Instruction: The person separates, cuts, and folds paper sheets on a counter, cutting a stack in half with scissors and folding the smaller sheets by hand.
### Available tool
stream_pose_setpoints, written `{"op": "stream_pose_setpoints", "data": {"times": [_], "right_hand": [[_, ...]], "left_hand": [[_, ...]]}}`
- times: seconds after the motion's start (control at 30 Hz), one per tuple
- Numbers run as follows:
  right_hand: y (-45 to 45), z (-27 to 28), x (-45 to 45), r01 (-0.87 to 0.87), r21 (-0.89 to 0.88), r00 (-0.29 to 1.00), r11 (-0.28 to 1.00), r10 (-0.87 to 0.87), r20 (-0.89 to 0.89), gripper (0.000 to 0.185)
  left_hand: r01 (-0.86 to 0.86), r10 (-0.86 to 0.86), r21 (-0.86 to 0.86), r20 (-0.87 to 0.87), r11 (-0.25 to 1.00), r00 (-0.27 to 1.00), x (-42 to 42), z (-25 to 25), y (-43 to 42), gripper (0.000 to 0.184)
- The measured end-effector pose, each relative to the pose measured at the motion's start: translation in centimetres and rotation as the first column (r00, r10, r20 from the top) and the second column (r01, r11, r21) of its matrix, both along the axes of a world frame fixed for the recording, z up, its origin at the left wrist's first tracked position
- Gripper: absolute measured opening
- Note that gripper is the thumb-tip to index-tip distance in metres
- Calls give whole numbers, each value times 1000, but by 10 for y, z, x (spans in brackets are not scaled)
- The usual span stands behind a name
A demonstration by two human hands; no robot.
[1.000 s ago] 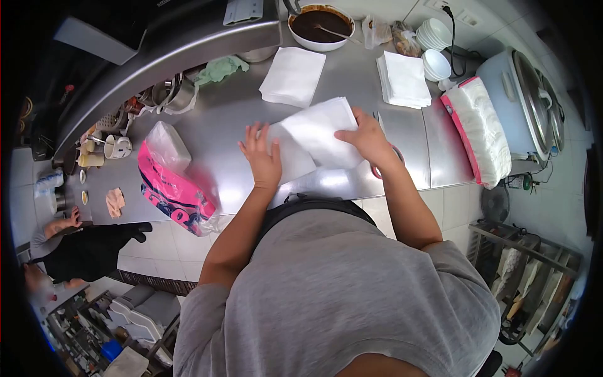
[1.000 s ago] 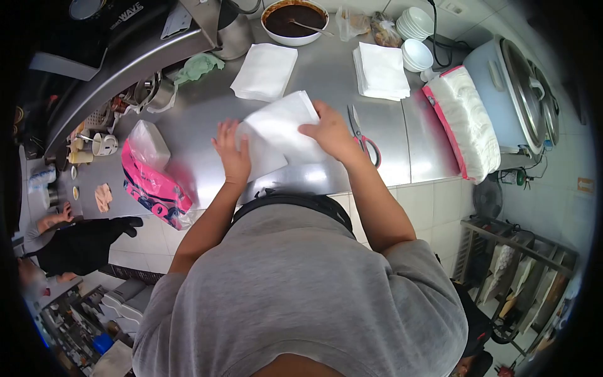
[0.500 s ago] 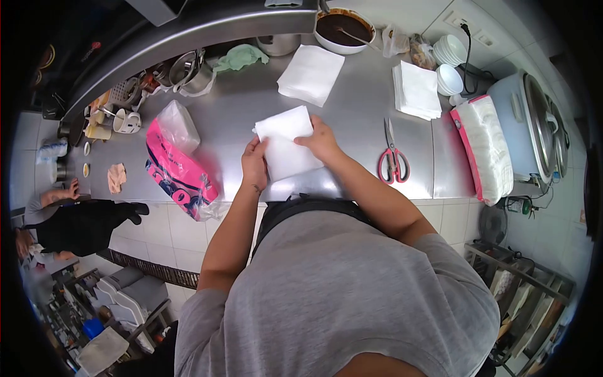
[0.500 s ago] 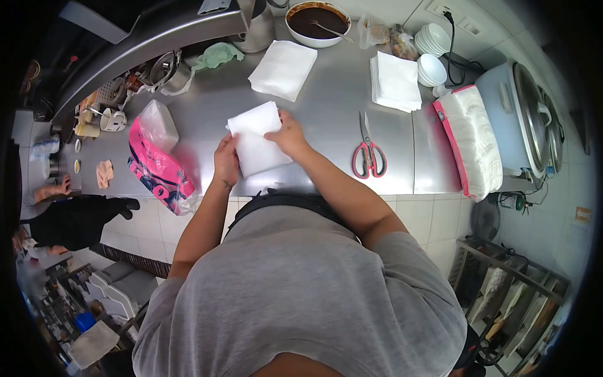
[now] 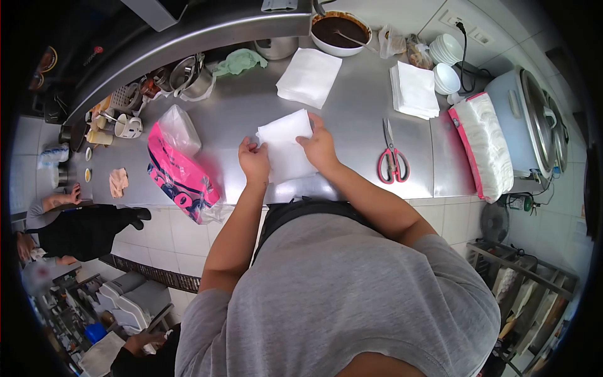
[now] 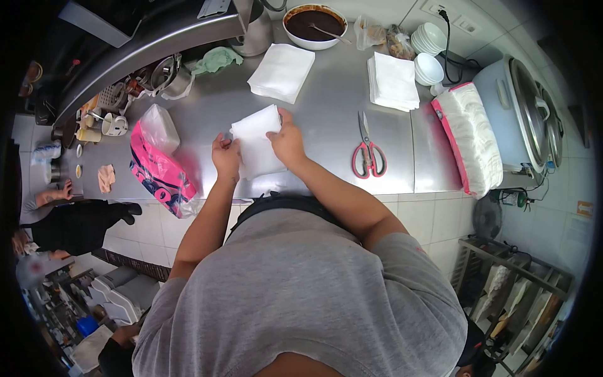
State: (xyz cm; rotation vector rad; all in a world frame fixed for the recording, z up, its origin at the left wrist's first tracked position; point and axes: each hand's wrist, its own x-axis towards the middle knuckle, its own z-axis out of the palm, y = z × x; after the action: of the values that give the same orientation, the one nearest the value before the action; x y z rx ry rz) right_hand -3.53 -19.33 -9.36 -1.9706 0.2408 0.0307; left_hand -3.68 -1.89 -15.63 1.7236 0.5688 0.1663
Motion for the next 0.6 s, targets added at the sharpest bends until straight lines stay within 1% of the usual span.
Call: {"op": "stream_pose_setpoints", "data": {"times": [0.03, 0.1, 0.13, 0.2, 0.23, 0.3, 0.4, 0.43, 0.47, 0.5, 0.53, 0.6], "right_hand": [[1, -6, -1, 21, 66, 999, 998, -23, 24, 67], [5, -20, -3, 58, 17, 994, 998, -59, 94, 66], [5, -26, -2, 77, -7, 988, 997, -76, 133, 65], [6, -32, -1, 83, 77, 983, 994, -94, 161, 64], [7, -31, -1, 82, 119, 980, 989, -102, 172, 63], [9, -29, -3, 98, 74, 984, 992, -108, 145, 64], [14, -34, -5, 111, -37, 983, 993, -104, 153, 66], [15, -37, -6, 113, -82, 982, 990, -99, 163, 67], [15, -40, -6, 102, -46, 988, 994, -96, 117, 68], [16, -31, -8, 94, -9, 993, 996, -93, 72, 70], [15, -25, -9, 89, 27, 995, 996, -90, 30, 72], [13, -31, -7, 45, -31, 998, 999, -43, 48, 75]], "left_hand": [[8, -8, -17, -9, 1000, 1000, 0, -1, 2, 58], [30, -31, -48, -29, 998, 999, -1, 0, 5, 58], [46, -47, -32, -31, 998, 998, -1, 2, 4, 58], [73, -73, 2, -33, 997, 997, -1, 6, 4, 56], [80, -79, 31, -38, 996, 996, 0, 9, 5, 57], [100, -96, 87, -54, 991, 994, -1, 12, 6, 58], [191, -151, 298, -153, 935, 977, 2, 13, 14, 62], [206, -164, 226, -192, 952, 968, 4, 12, 16, 61], [218, -180, 152, -230, 964, 956, 6, 11, 17, 60], [227, -200, 77, -266, 971, 943, 8, 11, 16, 59], [271, -257, -4, -333, 963, 907, 10, 25, 11, 56], [344, -383, -169, -440, 924, 812, 14, 57, 1, 50]]}}
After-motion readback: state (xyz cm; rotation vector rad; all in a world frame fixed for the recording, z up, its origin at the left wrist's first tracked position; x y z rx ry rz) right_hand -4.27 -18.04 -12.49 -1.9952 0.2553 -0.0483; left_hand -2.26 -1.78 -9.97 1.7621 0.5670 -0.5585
